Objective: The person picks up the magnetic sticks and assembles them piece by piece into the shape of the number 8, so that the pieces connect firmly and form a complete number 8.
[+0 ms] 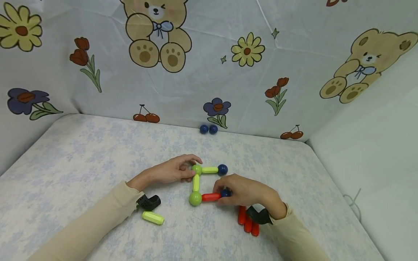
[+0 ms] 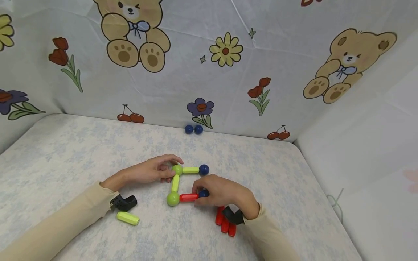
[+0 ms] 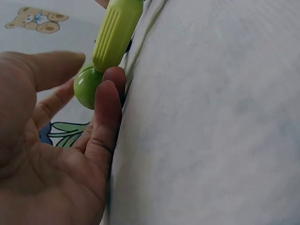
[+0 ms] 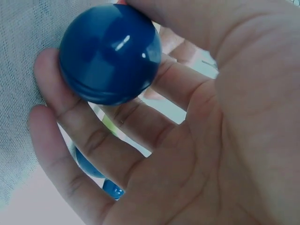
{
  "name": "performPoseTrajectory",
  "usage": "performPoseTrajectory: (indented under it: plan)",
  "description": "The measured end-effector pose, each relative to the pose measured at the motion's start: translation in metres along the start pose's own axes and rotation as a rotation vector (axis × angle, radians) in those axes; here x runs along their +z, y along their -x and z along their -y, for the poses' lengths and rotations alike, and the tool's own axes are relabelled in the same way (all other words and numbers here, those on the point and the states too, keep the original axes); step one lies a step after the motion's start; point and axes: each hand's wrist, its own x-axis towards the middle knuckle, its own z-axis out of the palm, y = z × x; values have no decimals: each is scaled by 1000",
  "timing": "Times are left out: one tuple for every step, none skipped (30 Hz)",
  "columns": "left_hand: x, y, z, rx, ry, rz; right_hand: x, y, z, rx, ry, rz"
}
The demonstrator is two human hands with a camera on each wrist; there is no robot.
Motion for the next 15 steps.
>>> performPoseTrajectory:
  plan:
    - [0,0,-2,-7,-27,-4,0,0,0,-2,-1,-2]
    - [0,0,-4,-9,-60,-6,1,0,0,-3,1,-4]
    - [0,0,-7,1,-98,-8,1,0,0,-3,4,-6]
    - [1,0,-9,15,-136,-8,1,1,-1,-6,9,-10]
    - [1,0,-12,36,-171,-8,1,1,-1,-8,15,-15]
    - [2,0,-14,64,-194,-4,1,1,-1,-10,21,-20]
    - [3,0,-16,90,-208,7,1,1,-2,-14,26,-25]
    - [4,0,-18,118,-216,24,0,1,-2,-16,33,-29]
    - [4,0,-20,142,-227,44,0,1,-2,-18,38,-32]
    - [5,1,-22,158,-242,61,-1,1,-2,-19,40,-34]
    - [6,2,-24,173,-264,75,-1,2,-2,-18,42,-35]
    - [6,4,-26,185,-290,85,-2,2,-2,-15,45,-35]
    - [7,5,-28,192,-324,90,-2,2,-2,-14,48,-36]
    - [8,6,-31,202,-358,94,-2,2,-2,-11,51,-36]
    - [9,7,-33,207,-390,96,-3,2,-2,-8,52,-35]
